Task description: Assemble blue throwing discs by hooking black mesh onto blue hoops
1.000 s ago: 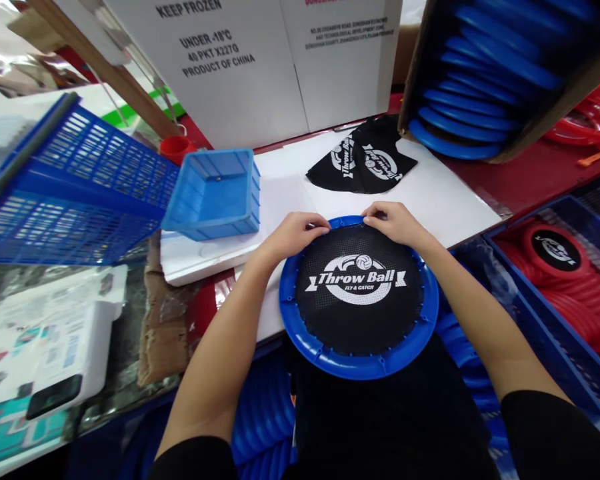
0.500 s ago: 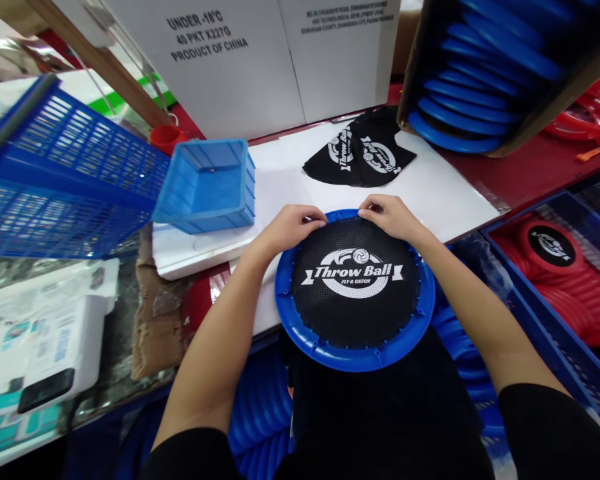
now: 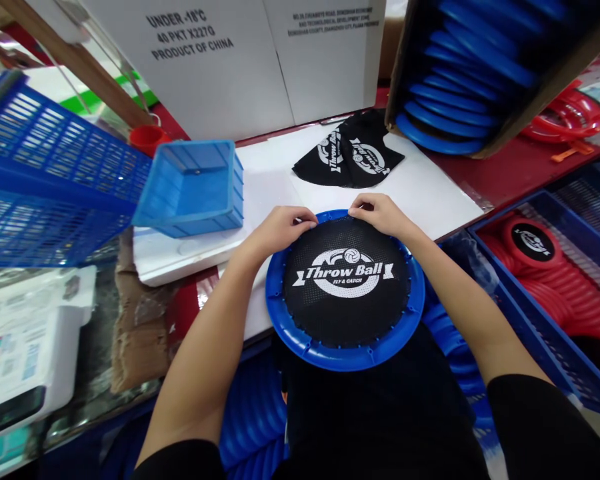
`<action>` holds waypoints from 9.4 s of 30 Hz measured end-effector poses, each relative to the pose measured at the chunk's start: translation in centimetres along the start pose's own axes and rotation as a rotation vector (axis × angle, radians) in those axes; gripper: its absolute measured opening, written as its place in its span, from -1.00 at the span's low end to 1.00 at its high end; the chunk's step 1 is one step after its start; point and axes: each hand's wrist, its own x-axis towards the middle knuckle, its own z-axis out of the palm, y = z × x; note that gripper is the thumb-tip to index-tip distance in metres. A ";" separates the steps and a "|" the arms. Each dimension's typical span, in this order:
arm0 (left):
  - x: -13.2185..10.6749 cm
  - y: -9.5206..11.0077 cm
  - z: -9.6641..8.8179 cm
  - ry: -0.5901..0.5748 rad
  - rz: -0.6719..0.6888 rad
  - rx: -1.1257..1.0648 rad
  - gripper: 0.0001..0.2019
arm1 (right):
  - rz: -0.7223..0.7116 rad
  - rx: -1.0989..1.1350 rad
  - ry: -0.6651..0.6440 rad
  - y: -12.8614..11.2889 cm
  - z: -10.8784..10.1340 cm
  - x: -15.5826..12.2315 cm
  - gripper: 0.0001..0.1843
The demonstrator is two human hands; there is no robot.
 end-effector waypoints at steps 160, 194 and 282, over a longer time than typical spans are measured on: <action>0.0 -1.0 3.7 0.131 0.224 0.660 -0.38 | 0.242 -1.176 0.676 -7.5 -36.2 15.2 -0.44; -13.8 10.0 7.0 1.226 0.079 -0.906 -0.84 | -0.247 -0.558 -0.055 -7.4 -8.9 -18.1 -0.39; -11.6 18.3 17.6 0.655 -0.725 -1.759 -0.46 | -0.666 -0.472 -0.032 -4.9 -1.3 -21.4 -0.43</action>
